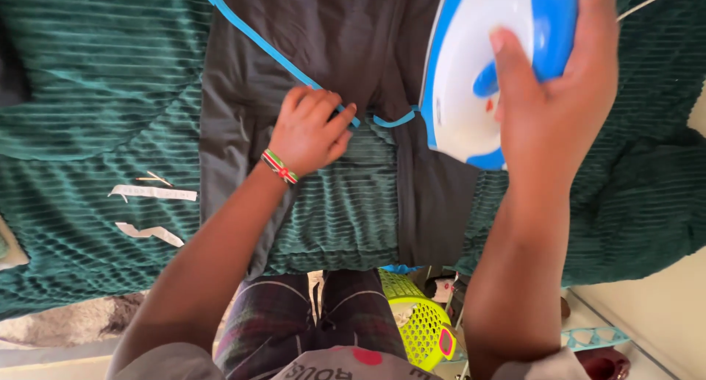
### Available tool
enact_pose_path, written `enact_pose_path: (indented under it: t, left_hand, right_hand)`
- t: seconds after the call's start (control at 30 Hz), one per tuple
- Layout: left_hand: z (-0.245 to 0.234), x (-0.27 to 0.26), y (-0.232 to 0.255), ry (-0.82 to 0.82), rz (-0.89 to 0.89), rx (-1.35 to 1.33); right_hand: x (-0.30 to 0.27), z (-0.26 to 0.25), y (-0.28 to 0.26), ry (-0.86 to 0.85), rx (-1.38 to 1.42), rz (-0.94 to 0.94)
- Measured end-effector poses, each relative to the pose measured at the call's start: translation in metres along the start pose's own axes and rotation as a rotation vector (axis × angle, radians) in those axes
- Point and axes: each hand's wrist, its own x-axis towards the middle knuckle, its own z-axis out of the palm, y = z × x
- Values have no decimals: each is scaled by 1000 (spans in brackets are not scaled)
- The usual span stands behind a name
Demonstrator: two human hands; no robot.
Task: Ironing a pair of black athletic shorts on a bed.
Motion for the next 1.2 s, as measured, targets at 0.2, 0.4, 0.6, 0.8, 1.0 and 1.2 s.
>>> enact_pose_path:
  t: [0.2, 0.4, 0.6, 0.8, 1.0, 1.2]
  left_hand:
    - [51, -19, 20, 41, -159, -36]
    - [58, -27, 36, 11, -257, 50]
    - [50, -39, 44, -112, -324, 129]
    - [36, -54, 41, -147, -331, -2]
    - [3, 1, -39, -121, -510, -55]
    - [-7, 56, -175, 10, -483, 176]
  right_hand:
    - [26, 17, 17, -19, 73, -158]
    - [46, 65, 15, 49, 52, -64]
    - [54, 140, 65, 82, -404, -121]
    - [77, 184, 128, 66, -467, 114]
    - [86, 163, 115, -121, -299, 280]
    - [50, 163, 91, -127, -305, 398]
